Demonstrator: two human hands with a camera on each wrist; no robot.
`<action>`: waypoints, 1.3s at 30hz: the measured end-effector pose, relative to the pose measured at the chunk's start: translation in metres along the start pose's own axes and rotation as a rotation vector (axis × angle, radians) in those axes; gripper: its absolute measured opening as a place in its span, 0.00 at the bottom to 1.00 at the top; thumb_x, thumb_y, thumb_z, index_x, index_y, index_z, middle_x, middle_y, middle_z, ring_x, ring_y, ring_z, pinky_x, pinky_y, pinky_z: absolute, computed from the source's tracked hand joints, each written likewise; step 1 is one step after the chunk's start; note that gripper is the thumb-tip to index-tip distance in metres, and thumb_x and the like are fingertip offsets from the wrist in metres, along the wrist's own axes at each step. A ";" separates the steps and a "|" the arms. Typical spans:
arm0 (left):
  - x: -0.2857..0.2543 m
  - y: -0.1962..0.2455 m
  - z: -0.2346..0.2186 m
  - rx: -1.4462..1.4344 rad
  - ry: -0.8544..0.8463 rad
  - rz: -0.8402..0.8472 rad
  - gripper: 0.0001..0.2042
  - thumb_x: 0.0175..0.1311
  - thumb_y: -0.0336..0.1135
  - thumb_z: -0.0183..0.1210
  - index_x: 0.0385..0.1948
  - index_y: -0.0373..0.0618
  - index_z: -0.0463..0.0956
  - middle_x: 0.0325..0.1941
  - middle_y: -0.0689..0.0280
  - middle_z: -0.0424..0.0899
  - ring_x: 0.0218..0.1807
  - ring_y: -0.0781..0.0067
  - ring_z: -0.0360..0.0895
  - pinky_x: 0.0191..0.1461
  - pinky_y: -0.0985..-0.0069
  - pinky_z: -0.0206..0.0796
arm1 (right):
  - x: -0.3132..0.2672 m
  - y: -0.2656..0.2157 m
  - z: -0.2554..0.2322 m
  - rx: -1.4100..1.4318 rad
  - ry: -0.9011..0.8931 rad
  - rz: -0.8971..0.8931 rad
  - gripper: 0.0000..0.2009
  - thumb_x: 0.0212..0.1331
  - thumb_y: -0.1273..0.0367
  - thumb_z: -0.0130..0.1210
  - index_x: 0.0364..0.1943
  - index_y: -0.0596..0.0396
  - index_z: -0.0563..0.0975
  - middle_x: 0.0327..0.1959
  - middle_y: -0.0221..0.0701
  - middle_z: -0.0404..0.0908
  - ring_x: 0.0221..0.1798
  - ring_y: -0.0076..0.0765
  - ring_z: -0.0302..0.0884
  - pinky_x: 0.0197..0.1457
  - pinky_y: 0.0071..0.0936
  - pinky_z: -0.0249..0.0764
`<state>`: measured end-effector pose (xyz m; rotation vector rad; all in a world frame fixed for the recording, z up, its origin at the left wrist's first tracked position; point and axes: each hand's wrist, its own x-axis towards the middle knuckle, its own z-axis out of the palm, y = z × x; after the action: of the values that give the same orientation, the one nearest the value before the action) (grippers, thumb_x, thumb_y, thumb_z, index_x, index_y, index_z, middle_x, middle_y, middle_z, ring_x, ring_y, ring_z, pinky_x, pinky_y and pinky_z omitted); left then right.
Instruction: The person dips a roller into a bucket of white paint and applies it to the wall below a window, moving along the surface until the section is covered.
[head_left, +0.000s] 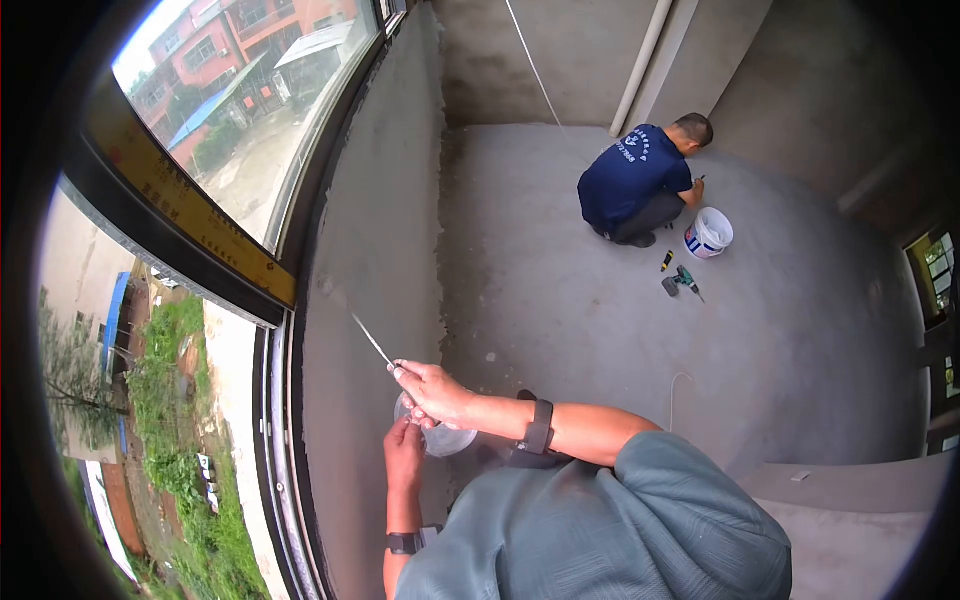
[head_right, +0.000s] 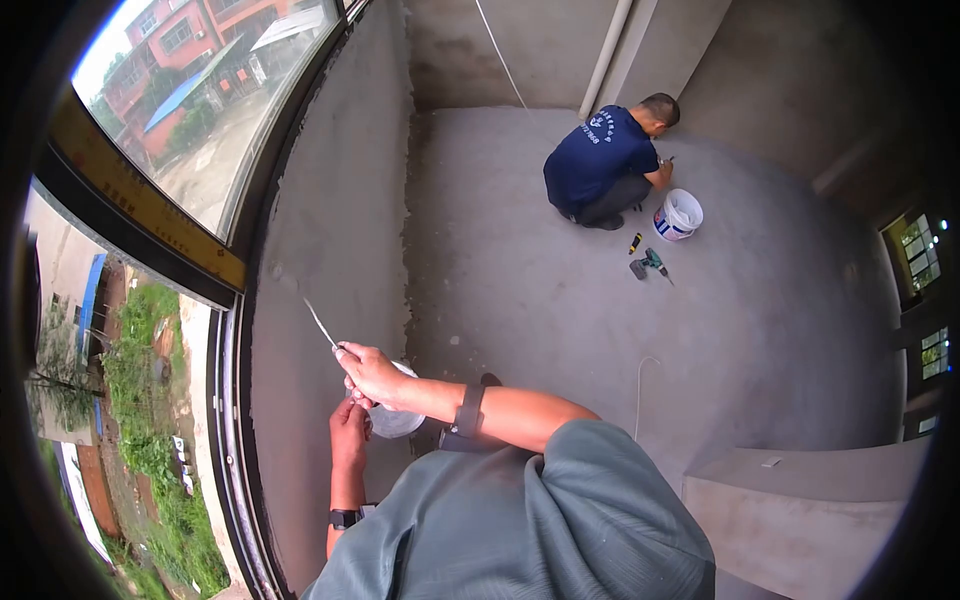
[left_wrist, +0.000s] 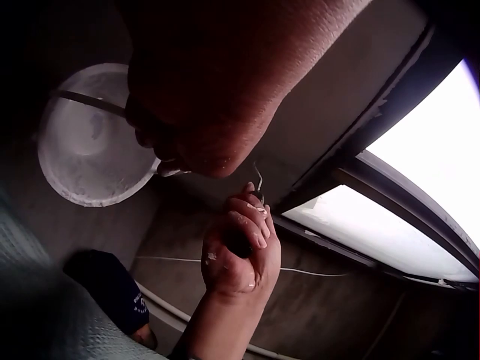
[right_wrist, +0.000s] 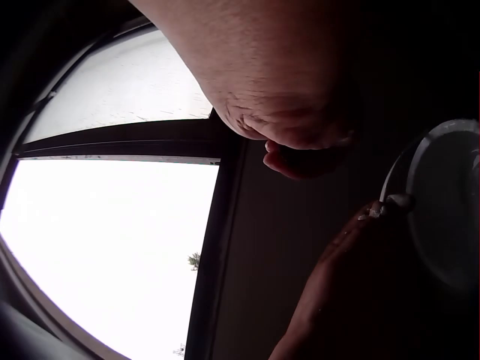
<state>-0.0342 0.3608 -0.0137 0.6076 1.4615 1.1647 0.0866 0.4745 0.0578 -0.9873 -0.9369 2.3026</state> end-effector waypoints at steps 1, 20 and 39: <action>0.000 0.001 0.000 -0.003 -0.002 -0.002 0.07 0.75 0.32 0.52 0.38 0.43 0.79 0.23 0.79 0.69 0.23 0.89 0.62 0.25 0.84 0.53 | -0.002 0.003 -0.001 -0.002 -0.010 0.003 0.26 0.79 0.60 0.45 0.76 0.54 0.60 0.24 0.26 0.68 0.18 0.18 0.62 0.15 0.20 0.64; -0.008 0.000 0.000 0.016 0.026 0.041 0.08 0.75 0.34 0.54 0.35 0.46 0.80 0.21 0.80 0.66 0.21 0.89 0.60 0.23 0.83 0.50 | 0.031 -0.033 -0.005 -0.008 0.034 -0.021 0.17 0.79 0.58 0.45 0.63 0.48 0.70 0.25 0.25 0.69 0.19 0.17 0.64 0.14 0.18 0.66; -0.019 -0.006 -0.006 0.085 0.138 0.033 0.09 0.73 0.35 0.55 0.37 0.42 0.83 0.23 0.79 0.69 0.25 0.88 0.61 0.29 0.81 0.54 | 0.084 -0.055 -0.015 -0.025 0.106 -0.089 0.18 0.78 0.58 0.45 0.64 0.47 0.70 0.25 0.25 0.68 0.19 0.18 0.63 0.16 0.21 0.66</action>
<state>-0.0335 0.3408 -0.0113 0.6214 1.6302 1.1941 0.0530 0.5703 0.0537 -1.0461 -0.9488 2.1483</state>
